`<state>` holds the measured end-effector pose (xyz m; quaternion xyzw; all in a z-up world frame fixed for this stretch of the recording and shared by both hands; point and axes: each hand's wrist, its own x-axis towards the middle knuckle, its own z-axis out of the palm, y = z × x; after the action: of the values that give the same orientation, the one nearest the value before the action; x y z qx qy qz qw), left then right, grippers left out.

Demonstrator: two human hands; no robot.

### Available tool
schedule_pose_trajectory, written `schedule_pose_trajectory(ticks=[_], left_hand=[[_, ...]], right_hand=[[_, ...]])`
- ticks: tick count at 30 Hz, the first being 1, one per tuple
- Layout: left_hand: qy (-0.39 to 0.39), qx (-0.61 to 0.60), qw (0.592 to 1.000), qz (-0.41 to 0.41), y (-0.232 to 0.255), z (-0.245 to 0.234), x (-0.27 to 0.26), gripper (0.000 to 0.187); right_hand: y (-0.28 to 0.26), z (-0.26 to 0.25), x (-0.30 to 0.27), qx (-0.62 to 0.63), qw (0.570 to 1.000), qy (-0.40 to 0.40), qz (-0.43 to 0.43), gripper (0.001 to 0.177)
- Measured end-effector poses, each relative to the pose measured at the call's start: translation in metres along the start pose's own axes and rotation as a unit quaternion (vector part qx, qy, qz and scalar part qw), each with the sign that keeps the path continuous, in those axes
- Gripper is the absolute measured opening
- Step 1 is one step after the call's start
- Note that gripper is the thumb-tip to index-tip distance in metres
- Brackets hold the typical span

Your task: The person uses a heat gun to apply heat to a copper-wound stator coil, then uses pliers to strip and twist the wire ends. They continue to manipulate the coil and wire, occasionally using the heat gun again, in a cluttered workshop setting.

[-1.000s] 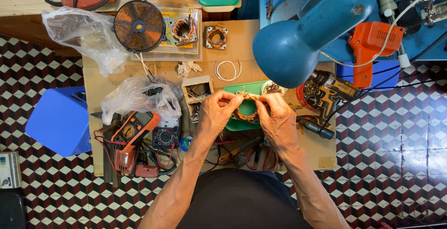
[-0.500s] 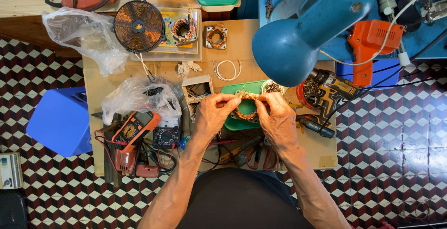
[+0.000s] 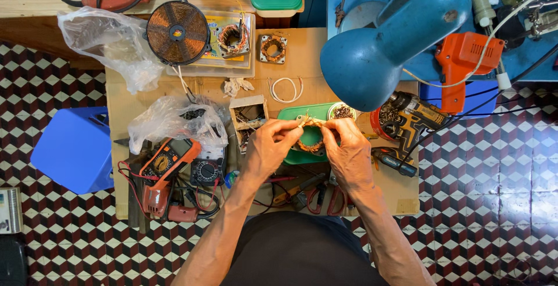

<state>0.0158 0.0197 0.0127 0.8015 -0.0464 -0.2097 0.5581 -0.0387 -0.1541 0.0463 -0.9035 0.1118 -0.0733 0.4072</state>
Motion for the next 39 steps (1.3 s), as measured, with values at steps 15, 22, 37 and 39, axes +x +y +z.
schedule_pose_trajectory(ticks=[15,22,37,39], left_hand=[[0.100,0.143,0.956,0.235,0.011,0.028,0.009,0.026],[0.126,0.169,0.922,0.324,0.030,0.035,-0.019,0.028],[0.131,0.104,0.948,0.270,0.006,0.054,-0.007,0.015],[0.148,0.100,0.949,0.260,0.006,0.059,-0.008,0.014]], right_hand=[[0.023,-0.003,-0.015,0.048,0.997,-0.008,0.054,0.013],[0.017,-0.006,-0.018,0.002,1.000,-0.004,0.022,0.013],[0.017,-0.014,0.003,0.065,0.995,-0.041,0.058,0.015],[0.020,-0.012,0.005,0.073,0.995,-0.037,0.056,0.015]])
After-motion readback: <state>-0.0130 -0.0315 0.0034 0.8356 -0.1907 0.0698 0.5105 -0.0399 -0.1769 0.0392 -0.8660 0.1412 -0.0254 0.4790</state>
